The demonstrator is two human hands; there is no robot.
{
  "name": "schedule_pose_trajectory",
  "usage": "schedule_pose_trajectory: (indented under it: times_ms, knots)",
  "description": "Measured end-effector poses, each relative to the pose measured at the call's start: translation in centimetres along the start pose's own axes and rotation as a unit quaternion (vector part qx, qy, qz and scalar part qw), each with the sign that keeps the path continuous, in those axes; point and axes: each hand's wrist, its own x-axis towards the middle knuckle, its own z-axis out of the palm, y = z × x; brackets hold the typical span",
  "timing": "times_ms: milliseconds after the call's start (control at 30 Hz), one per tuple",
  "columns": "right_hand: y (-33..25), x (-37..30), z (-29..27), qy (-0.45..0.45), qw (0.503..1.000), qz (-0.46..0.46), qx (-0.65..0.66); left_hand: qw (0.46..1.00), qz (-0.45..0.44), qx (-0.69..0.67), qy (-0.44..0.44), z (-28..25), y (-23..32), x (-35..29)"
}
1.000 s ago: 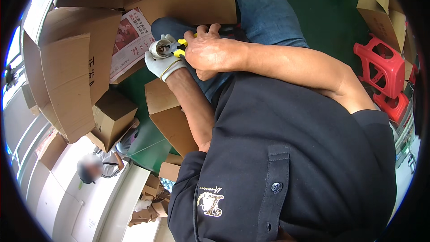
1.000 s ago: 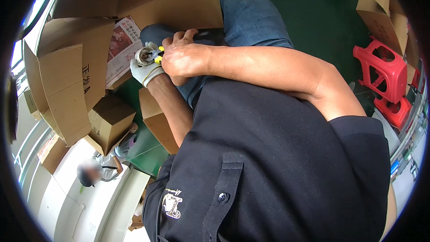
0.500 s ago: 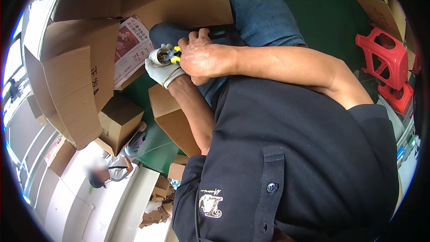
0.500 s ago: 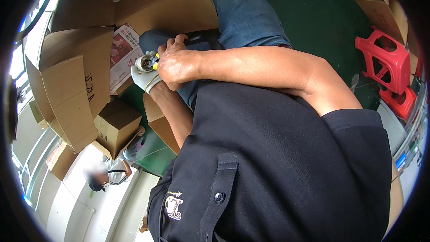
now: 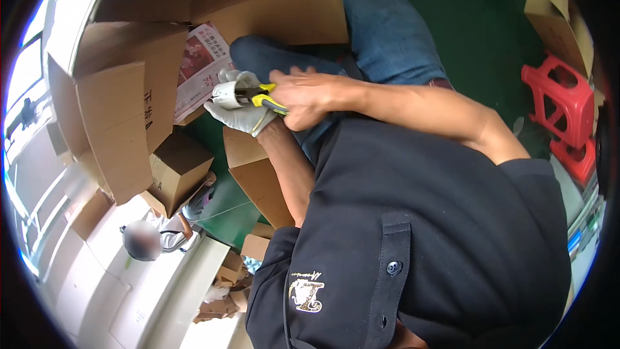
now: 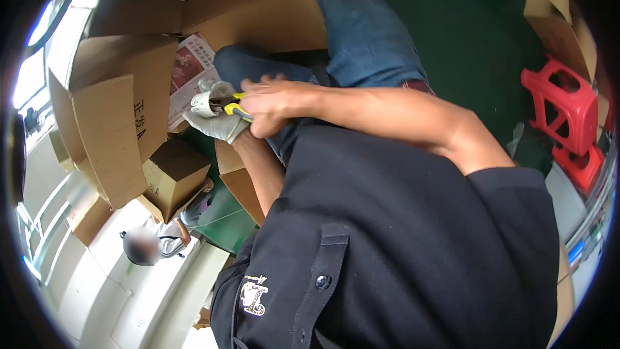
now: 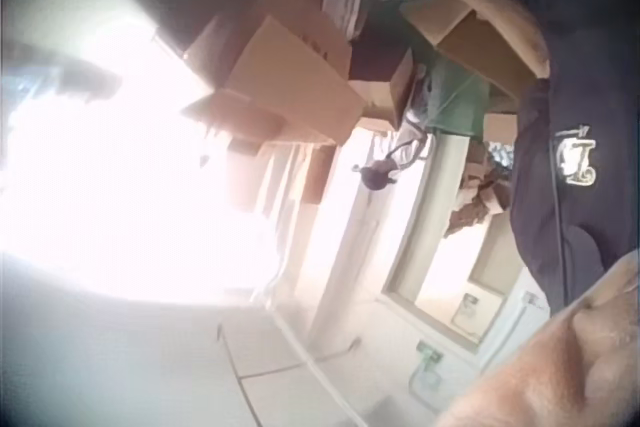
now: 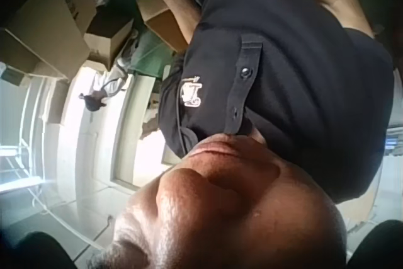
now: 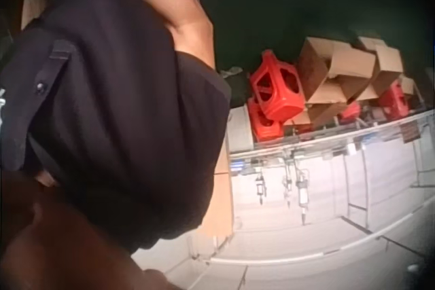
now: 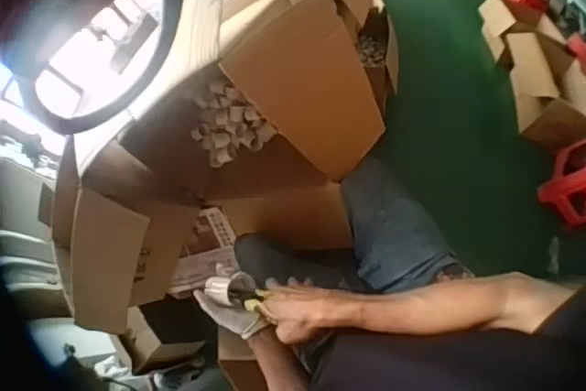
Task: Manually process small electronic components using pliers at a factory workstation.
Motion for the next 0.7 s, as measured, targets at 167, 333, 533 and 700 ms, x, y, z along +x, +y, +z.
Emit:
schedule_pose_trajectory:
  times_ms: [167,333,533,700]
  knots:
    - [2.0,-1.1,0.7,0.011,0.994,-0.108,0.034,0.976,-0.042,-0.016,-0.214,1.5,0.5,-0.8]
    - [1.0,-1.9,1.1,0.076,0.987,-0.144,-0.015,0.972,0.022,0.029,-0.232,3.0,0.6,-1.4]
    - [1.0,-1.7,1.4,0.162,0.966,-0.186,-0.074,0.968,0.051,0.002,-0.244,3.9,0.4,-1.4]
    - [0.5,-1.4,1.2,0.192,0.956,-0.183,-0.126,0.972,0.067,0.036,-0.224,3.8,0.5,-1.0]
